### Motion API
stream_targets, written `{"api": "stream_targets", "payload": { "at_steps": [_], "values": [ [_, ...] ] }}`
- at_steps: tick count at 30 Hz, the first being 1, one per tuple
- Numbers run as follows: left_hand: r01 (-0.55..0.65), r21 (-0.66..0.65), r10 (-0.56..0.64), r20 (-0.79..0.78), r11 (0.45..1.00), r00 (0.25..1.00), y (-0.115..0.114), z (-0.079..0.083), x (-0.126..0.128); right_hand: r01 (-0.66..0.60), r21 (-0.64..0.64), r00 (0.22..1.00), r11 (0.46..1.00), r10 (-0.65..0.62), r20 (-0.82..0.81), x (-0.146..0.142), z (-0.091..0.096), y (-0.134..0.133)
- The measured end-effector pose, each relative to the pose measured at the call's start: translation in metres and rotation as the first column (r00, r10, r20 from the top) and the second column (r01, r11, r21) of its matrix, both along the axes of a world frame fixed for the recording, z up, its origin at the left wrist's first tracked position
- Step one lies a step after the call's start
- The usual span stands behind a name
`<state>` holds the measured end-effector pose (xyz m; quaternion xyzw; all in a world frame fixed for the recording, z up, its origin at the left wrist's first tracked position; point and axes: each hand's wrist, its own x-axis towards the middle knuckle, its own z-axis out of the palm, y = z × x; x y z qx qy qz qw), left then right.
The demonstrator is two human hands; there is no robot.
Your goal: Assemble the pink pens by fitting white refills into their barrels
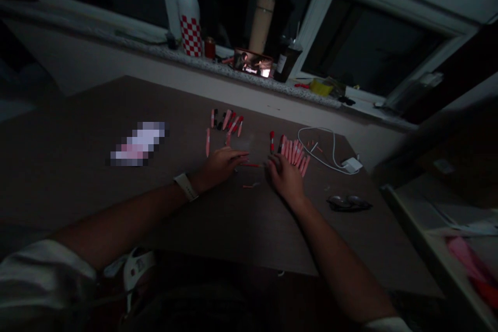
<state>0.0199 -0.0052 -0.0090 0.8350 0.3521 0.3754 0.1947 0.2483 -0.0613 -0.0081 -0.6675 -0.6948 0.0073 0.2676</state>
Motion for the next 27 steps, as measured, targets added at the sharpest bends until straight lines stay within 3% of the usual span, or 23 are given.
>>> {"api": "stream_targets", "payload": {
  "at_steps": [5, 8, 14, 17, 22, 27],
  "values": [
    [0.039, -0.039, -0.039, -0.006, 0.998, 0.999, -0.008, 0.002, 0.003, -0.284, 0.071, 0.944, 0.956, 0.292, -0.151, -0.018, 0.005, -0.009],
    [0.100, -0.021, -0.101, -0.020, 0.995, 0.995, -0.013, 0.001, 0.004, -0.369, 0.090, 0.906, 0.925, 0.379, -0.190, -0.027, 0.003, -0.014],
    [0.200, 0.050, -0.201, 0.011, 0.978, 0.980, -0.023, 0.007, 0.007, -0.333, 0.092, 0.897, 0.938, 0.345, -0.277, -0.028, 0.000, -0.016],
    [0.245, 0.015, -0.245, 0.078, 0.969, 0.966, -0.027, 0.009, 0.009, -0.345, 0.106, 0.866, 0.932, 0.360, -0.348, -0.028, 0.000, -0.016],
    [0.171, -0.056, -0.162, 0.140, 0.984, 0.977, -0.029, 0.008, 0.010, -0.371, 0.184, 0.811, 0.910, 0.414, -0.413, -0.032, -0.002, -0.016],
    [0.198, -0.077, -0.176, 0.228, 0.977, 0.958, -0.028, 0.008, 0.010, -0.362, 0.214, 0.803, 0.907, 0.420, -0.424, -0.031, -0.005, -0.015]
  ]
}}
